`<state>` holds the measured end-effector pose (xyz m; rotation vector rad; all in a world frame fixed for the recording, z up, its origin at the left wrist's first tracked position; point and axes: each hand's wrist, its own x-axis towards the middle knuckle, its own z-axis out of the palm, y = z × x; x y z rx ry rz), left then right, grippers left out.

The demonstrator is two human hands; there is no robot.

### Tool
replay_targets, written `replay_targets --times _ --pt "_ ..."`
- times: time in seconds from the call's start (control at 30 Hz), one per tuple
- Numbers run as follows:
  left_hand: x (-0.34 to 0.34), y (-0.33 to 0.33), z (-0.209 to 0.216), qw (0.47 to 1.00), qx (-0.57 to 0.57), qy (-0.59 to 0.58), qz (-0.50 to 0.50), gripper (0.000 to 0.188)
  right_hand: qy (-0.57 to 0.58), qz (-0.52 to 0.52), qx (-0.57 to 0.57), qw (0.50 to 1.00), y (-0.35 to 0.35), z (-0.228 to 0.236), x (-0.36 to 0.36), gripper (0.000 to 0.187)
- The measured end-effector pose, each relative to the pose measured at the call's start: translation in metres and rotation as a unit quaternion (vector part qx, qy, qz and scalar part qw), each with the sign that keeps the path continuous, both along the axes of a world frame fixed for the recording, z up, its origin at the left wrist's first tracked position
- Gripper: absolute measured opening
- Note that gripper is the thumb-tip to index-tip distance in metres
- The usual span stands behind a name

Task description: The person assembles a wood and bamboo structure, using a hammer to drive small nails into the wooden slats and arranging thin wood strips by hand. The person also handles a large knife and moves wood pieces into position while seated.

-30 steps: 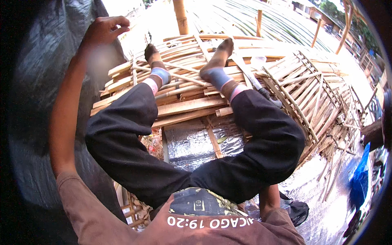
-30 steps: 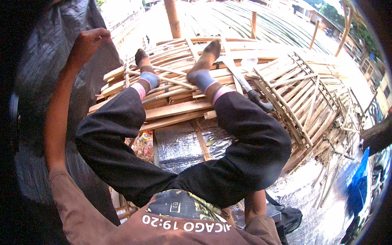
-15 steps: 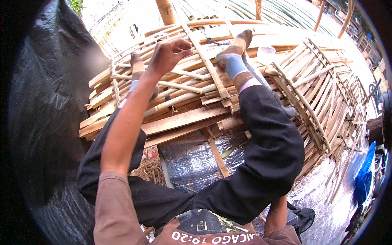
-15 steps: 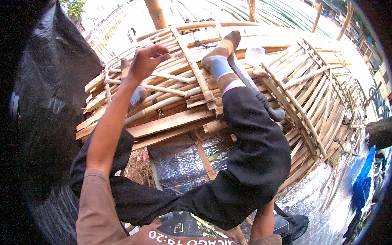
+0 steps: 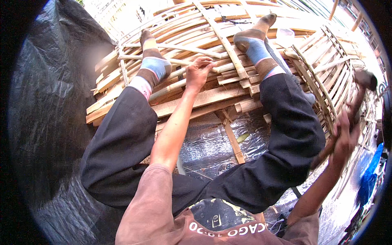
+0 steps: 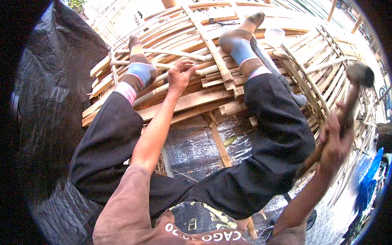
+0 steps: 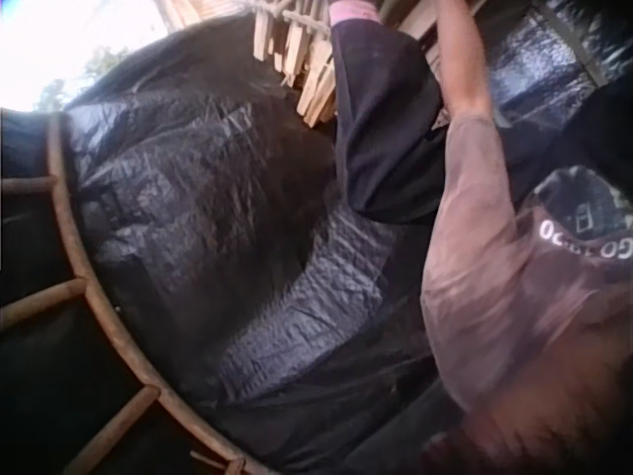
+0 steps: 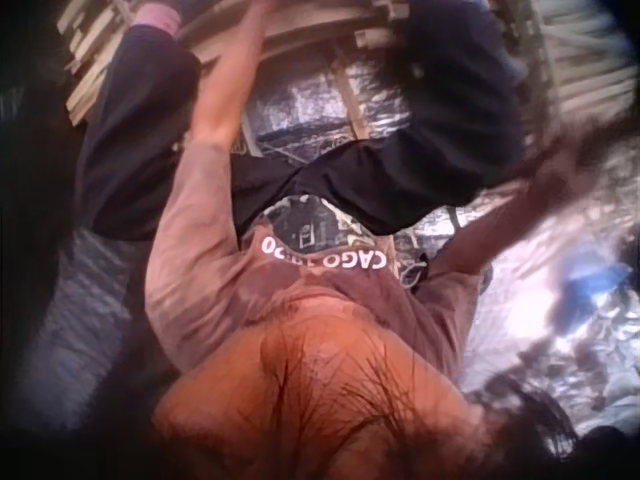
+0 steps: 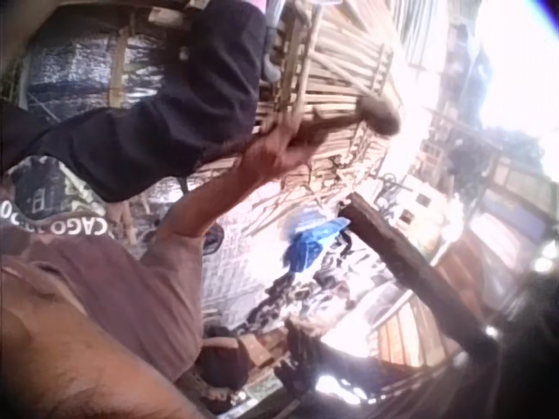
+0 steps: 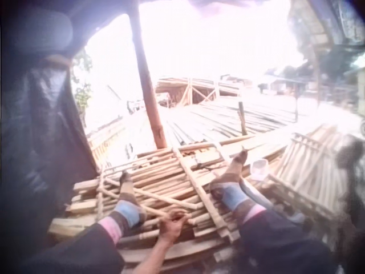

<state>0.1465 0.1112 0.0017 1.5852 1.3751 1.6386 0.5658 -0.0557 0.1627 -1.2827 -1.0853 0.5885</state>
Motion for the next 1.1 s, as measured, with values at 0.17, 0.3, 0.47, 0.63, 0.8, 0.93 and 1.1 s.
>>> replay_targets --times 0.17,0.3,0.47,0.63,0.8,0.93,1.1 --pt "0.002 0.000 -0.014 1.000 0.017 0.013 0.016 0.026 -0.075 0.227 -0.146 0.960 0.055 0.042 -0.125 0.034" --pt "-0.003 0.002 -0.008 0.997 0.042 0.059 0.020 0.032 -0.112 0.299 -0.113 0.941 0.111 -0.007 -0.183 0.033" --pt "0.011 0.000 -0.003 0.995 0.048 0.088 0.028 0.033 -0.073 0.313 -0.134 0.937 0.134 -0.091 -0.208 0.029" --pt "0.009 0.001 -0.013 0.992 0.039 0.104 0.055 0.043 -0.038 0.289 -0.147 0.945 0.112 -0.124 -0.208 0.021" --pt "0.009 0.002 -0.017 0.993 0.028 0.094 0.067 0.043 -0.010 0.303 -0.133 0.943 0.109 -0.125 -0.205 0.020" --pt "0.012 -0.001 -0.019 0.966 0.067 0.217 0.122 0.020 0.001 0.314 -0.137 0.940 0.101 -0.124 -0.211 0.020" --pt "0.027 -0.003 -0.023 0.958 0.091 0.189 0.194 0.015 -0.029 0.274 -0.127 0.953 0.098 -0.128 -0.208 0.034"
